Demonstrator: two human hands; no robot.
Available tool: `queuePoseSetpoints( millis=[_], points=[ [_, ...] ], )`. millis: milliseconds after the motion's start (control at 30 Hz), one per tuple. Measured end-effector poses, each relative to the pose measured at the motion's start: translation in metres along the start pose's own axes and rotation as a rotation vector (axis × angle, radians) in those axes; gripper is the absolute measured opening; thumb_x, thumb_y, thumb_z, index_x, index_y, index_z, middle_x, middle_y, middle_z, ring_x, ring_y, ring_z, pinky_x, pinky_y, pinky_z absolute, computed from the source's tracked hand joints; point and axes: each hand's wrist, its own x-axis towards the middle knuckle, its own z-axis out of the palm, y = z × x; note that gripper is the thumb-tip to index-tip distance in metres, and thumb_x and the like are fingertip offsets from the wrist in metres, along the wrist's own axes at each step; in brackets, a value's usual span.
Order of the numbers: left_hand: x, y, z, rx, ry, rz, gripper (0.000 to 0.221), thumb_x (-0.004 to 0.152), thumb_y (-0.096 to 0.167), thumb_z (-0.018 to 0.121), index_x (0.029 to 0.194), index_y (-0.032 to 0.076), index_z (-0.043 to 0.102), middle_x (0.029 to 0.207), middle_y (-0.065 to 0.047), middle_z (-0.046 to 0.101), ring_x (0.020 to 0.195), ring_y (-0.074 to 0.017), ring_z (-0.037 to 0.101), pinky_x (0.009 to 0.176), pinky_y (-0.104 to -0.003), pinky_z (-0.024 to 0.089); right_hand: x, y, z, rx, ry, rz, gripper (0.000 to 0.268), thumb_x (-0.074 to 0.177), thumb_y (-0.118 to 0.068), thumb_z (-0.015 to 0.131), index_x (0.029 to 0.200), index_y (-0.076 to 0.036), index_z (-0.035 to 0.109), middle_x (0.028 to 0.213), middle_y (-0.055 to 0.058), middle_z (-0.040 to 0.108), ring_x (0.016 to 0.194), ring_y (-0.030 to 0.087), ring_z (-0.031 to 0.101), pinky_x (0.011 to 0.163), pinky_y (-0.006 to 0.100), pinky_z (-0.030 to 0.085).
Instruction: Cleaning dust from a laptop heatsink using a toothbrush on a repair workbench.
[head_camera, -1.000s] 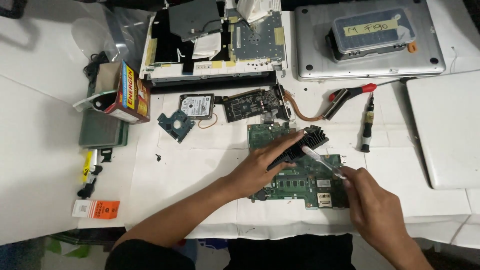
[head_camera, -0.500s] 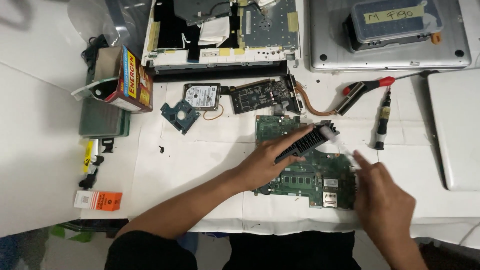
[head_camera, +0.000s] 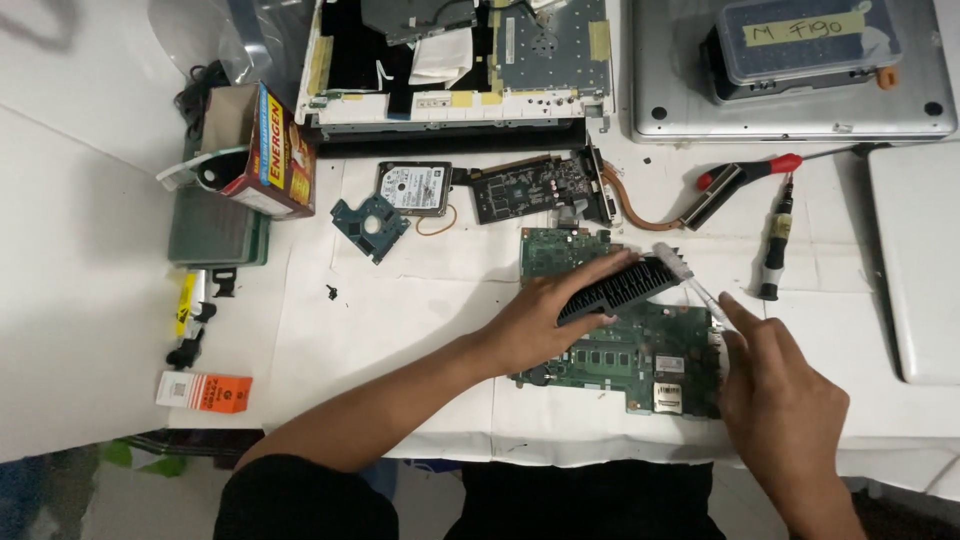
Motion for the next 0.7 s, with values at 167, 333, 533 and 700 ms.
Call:
queuePoseSetpoints(
  millis=[167,333,533,700],
  points=[
    [-0.002,0.004,0.000,-0.058,0.015,0.081,0.086,0.094,-0.005,0.065,0.160,0.021,0.017,0.165,-0.003,0.038,0.092,-0.0201,0.070,0.107,-0.047,0.057,-0.007,-0.028,0.003,0.116,-0.167,-0.168,0.047,0.096,0.002,0.057,0.137,-0.020,0.057,0.082,-0.001,0.067,0.039,0.011,0.049,0.022,0.025,0.041],
    [0.001,0.004,-0.001,-0.053,0.027,-0.019,0.072,0.098,0.015,0.065,0.155,0.025,0.023,0.157,-0.017,0.048,0.136,-0.0390,0.057,0.101,-0.051,0.055,-0.012,-0.022,0.005,0.107,0.002,-0.009,0.040,0.103,-0.007,0.064,0.141,-0.017,0.063,0.102,-0.002,0.068,0.070,0.020,0.062,0.043,0.038,0.040],
    [0.001,0.007,-0.002,-0.017,0.042,0.147,0.072,0.096,-0.004,0.066,0.154,0.014,0.027,0.160,-0.006,0.044,0.156,-0.0354,0.034,0.128,-0.058,0.025,-0.001,-0.017,-0.001,0.130,-0.206,-0.045,0.034,0.098,-0.001,0.057,0.126,-0.020,0.063,0.076,-0.003,0.066,0.037,0.010,0.048,0.022,0.024,0.035],
    [0.001,0.000,-0.001,-0.089,-0.002,0.112,0.086,0.088,-0.018,0.062,0.157,0.018,0.026,0.163,-0.014,0.039,0.153,-0.0378,0.036,0.122,-0.050,0.041,-0.020,-0.015,0.011,0.088,-0.109,-0.261,0.061,0.086,-0.001,0.062,0.141,-0.024,0.053,0.104,0.000,0.068,0.047,0.018,0.058,0.035,0.036,0.045]
  ],
)
